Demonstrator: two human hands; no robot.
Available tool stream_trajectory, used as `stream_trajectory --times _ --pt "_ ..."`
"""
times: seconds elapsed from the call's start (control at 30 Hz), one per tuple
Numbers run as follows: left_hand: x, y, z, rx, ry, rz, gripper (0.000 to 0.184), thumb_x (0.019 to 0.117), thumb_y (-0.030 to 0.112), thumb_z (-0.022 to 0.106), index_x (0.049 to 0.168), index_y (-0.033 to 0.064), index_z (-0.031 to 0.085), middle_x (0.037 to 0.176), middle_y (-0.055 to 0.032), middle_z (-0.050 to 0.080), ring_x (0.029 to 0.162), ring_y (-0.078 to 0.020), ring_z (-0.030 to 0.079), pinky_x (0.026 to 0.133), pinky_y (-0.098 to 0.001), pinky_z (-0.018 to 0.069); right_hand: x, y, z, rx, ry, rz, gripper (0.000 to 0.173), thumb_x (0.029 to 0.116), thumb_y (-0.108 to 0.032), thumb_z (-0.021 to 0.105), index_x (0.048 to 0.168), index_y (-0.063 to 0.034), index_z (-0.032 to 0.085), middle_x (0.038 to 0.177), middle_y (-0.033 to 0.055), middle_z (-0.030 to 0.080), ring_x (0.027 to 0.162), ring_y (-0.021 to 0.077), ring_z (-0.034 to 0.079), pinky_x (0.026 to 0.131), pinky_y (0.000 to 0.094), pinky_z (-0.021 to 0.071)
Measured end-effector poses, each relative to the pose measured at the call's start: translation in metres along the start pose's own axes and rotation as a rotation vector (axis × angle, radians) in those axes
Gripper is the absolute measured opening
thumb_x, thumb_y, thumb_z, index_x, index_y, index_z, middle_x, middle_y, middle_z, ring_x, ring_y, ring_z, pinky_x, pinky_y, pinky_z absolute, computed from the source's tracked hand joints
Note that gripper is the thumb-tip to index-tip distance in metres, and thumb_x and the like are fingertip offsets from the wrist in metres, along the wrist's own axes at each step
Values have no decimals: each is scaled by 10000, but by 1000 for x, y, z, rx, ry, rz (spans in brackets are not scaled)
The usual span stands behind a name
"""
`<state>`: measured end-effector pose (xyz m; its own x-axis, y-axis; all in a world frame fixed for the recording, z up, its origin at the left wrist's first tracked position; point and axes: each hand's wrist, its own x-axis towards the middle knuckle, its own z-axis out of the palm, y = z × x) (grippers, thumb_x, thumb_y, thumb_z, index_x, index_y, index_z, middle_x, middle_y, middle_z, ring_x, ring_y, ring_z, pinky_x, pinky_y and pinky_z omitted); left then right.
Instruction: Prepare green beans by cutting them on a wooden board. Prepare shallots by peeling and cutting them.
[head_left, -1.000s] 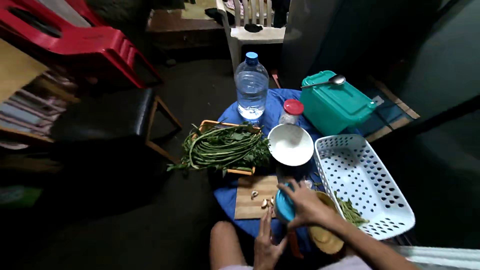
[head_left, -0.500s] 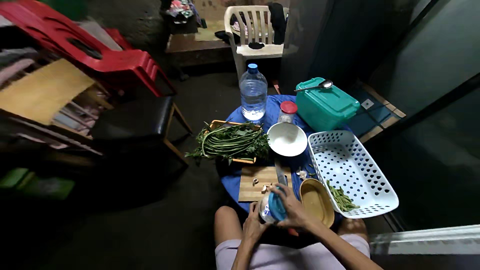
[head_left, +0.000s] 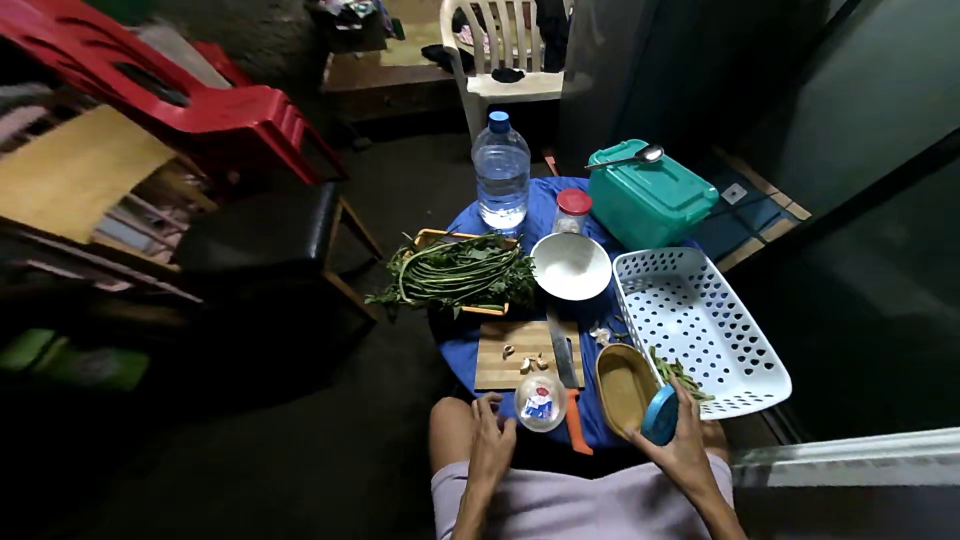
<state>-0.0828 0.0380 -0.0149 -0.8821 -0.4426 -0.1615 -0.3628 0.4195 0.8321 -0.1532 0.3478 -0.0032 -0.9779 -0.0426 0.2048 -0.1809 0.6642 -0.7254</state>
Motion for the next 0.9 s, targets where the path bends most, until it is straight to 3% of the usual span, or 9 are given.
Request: stream_trajectory --times 0.07,0.13,0.27,0.47,0.57,0.67,0.8,0.9 --pt "5 20 1 76 -110 26 400 896 68 644 1263 -80 580 1211 -268 607 1018 -351 653 882 -489 556 -2 -6 7 43 -35 24 1231 600 -579 871 1535 39 361 1541 300 389 1381 431 451 1092 540 448" --pt "12 35 8 284 -272 28 341 899 110 637 1221 -2 645 1219 -219 610 1027 -342 658 882 -494 557 -4 -13 14 85 -74 41 1232 604 -559 888 1545 27 350 1557 285 374 1403 404 434 1110 511 441" --pt "26 59 20 593 -510 -38 457 901 37 661 1352 52 585 1433 -253 490 1184 -410 616 935 -533 551 -8 -13 24 126 -103 5 1227 612 -576 885 1535 40 360 1546 290 389 1420 398 414 1134 504 419" --pt "43 74 28 757 -595 -34 560 861 100 763 1378 10 565 1470 -273 458 1226 -451 577 932 -581 529 -19 -19 37 129 -197 -35 1161 622 -523 907 1520 16 406 1536 292 402 1374 407 477 1067 511 491" --pt "45 74 25 755 -587 9 457 894 75 703 1335 11 603 1433 -263 502 1213 -443 588 922 -584 530 -31 -23 47 178 -304 -58 1157 605 -516 923 1526 -25 424 1534 271 410 1366 381 489 1060 491 505" --pt "49 78 17 749 -581 40 344 941 141 669 1270 40 660 1390 -228 557 1199 -408 606 936 -566 526 -38 -25 57 222 -381 -110 1155 598 -525 929 1521 -32 439 1541 256 409 1378 365 479 1068 466 504" --pt "49 75 29 793 -660 41 489 902 189 753 1343 28 613 1424 -258 522 1220 -446 584 940 -598 517 -36 -35 62 232 -620 -159 1157 588 -516 937 1547 -107 434 1596 244 339 1357 409 487 1029 519 516" --pt "53 75 37 837 -680 33 514 896 150 746 1361 -1 587 1450 -269 495 1232 -457 574 936 -597 520 -29 -45 60 184 -849 -139 1164 600 -530 932 1573 -172 401 1652 202 254 1350 415 487 1015 533 516"
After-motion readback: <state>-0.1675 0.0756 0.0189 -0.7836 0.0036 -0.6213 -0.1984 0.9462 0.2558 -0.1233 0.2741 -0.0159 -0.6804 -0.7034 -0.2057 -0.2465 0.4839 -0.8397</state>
